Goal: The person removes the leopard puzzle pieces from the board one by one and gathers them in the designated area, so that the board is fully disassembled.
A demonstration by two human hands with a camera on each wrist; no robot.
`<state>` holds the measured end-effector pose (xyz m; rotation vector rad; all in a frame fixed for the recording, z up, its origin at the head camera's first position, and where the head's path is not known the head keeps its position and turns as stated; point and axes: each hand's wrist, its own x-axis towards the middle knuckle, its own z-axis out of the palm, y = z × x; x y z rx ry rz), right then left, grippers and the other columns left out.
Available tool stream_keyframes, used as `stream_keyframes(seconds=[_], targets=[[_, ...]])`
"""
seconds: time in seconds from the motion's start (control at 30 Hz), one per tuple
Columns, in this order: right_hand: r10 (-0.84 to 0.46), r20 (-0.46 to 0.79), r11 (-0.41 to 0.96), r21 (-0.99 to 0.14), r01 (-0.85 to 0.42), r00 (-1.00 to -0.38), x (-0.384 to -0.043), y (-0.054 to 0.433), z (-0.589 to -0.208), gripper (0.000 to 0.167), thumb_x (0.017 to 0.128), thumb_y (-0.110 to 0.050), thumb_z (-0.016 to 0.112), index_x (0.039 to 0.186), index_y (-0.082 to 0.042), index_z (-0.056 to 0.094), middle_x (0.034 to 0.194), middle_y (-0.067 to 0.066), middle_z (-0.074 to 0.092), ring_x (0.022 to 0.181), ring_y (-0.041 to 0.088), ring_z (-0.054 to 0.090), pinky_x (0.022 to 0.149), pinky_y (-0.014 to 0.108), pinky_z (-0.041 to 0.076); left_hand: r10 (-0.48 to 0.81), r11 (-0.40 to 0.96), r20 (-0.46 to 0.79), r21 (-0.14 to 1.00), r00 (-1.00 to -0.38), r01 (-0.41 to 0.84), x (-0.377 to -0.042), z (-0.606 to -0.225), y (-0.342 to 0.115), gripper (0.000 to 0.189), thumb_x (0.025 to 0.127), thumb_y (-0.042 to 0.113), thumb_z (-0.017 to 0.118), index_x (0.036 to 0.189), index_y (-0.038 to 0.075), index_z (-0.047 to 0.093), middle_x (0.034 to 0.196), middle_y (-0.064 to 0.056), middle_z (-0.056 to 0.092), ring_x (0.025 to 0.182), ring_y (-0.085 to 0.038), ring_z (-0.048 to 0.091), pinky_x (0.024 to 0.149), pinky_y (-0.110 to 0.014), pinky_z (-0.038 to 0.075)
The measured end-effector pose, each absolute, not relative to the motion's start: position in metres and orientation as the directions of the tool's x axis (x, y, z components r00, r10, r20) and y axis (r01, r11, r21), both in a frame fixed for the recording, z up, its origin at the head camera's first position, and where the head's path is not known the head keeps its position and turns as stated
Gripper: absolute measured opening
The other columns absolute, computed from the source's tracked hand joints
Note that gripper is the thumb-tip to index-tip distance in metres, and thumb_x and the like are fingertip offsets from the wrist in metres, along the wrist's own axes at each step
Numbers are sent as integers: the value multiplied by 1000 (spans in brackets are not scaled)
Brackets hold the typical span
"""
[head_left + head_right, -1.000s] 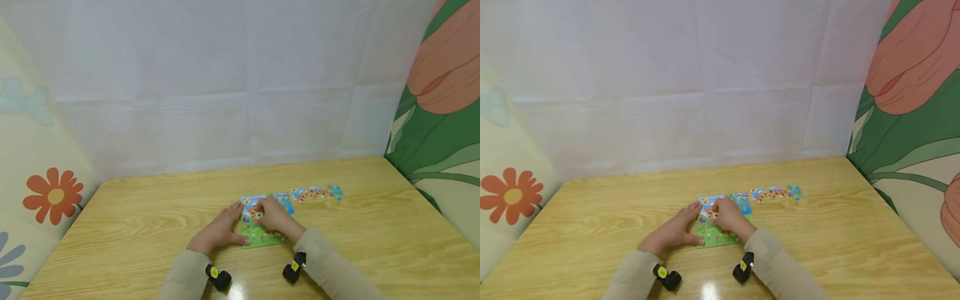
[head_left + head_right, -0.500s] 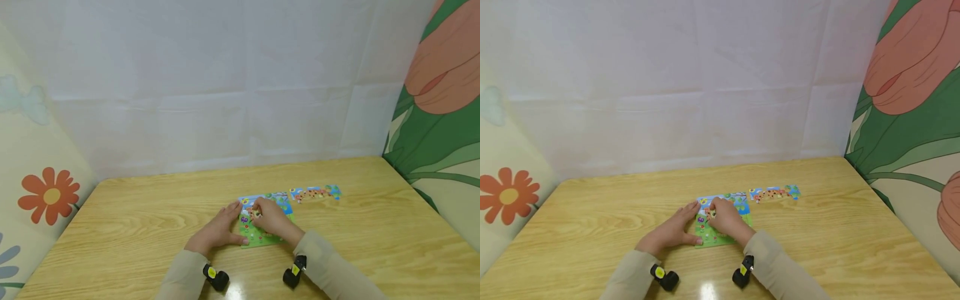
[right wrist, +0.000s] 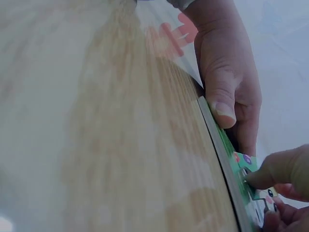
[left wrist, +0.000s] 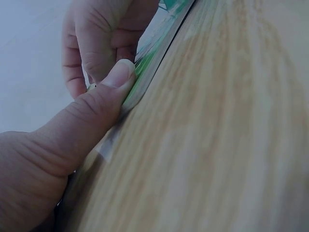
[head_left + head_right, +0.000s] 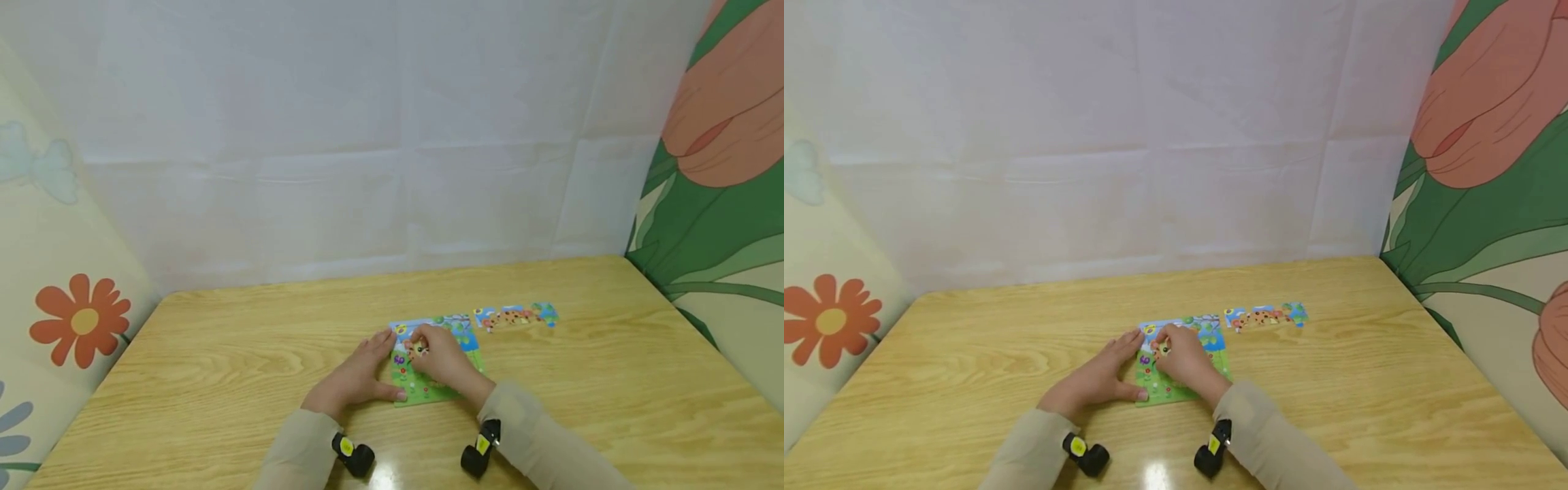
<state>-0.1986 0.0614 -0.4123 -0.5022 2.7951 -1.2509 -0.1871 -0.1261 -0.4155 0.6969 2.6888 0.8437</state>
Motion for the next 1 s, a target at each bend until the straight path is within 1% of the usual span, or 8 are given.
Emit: stream_keyframes(seconds=[0.17, 0.3, 0.4, 0.5, 0.67, 0.87, 1.0], targets=[[-275, 127, 570, -777, -268, -953, -197, 62, -414, 18, 77, -4, 70, 94, -8, 63, 77, 0, 51, 70, 14, 44, 59, 23, 39, 507, 728, -93, 579, -857, 368, -187, -416, -126, 103, 70, 44, 77, 147, 4, 22, 155, -12, 12, 142, -34, 8, 115, -51, 9], [-276, 140, 530, -803, -272, -951, -199, 64, -418, 19, 82, -7, 68, 101, -8, 65, 78, 0, 54, 69, 11, 47, 60, 23, 42, 514, 726, -82, 572, -854, 382, -187, -416, -127, 102, 70, 44, 77, 146, 2, 23, 155, -13, 14, 141, -35, 10, 115, -51, 10], [-261, 119, 493, -837, -238, -958, -201, 66, -422, 22, 82, -6, 67, 104, -6, 65, 80, 1, 58, 71, 10, 50, 62, 22, 46, 519, 720, -75, 575, -851, 389, -186, -415, -127, 102, 70, 43, 77, 146, 1, 23, 154, -15, 15, 141, -35, 11, 115, -51, 10], [-246, 99, 455, -866, -205, -964, -203, 68, -423, 20, 82, -6, 67, 102, -5, 66, 85, 3, 63, 73, 10, 55, 65, 23, 49, 517, 720, -79, 578, -852, 383, -186, -415, -127, 102, 70, 43, 77, 145, 1, 23, 154, -15, 14, 141, -35, 10, 115, -51, 9], [-238, 101, 417, -888, -195, -966, -203, 71, -423, 17, 83, -7, 67, 100, -5, 68, 89, 6, 66, 76, 12, 58, 67, 23, 50, 512, 728, -84, 570, -855, 380, -187, -415, -127, 102, 70, 44, 77, 146, 1, 22, 155, -13, 13, 142, -33, 9, 115, -49, 8], [-169, 112, 332, -929, -164, -979, -206, 76, -423, 17, 83, -2, 64, 99, -2, 68, 84, 6, 66, 73, 11, 57, 65, 24, 51, 528, 712, -54, 571, -847, 408, -187, -416, -126, 103, 69, 41, 78, 144, -3, 23, 153, -18, 14, 141, -36, 12, 116, -48, 8], [-124, 90, 275, -954, -121, -988, -207, 80, -422, 16, 82, 0, 64, 98, 0, 67, 80, 4, 64, 71, 12, 56, 64, 24, 51, 519, 725, -59, 559, -853, 403, -187, -416, -126, 103, 69, 42, 78, 145, -1, 23, 153, -17, 14, 141, -35, 12, 116, -48, 8]])
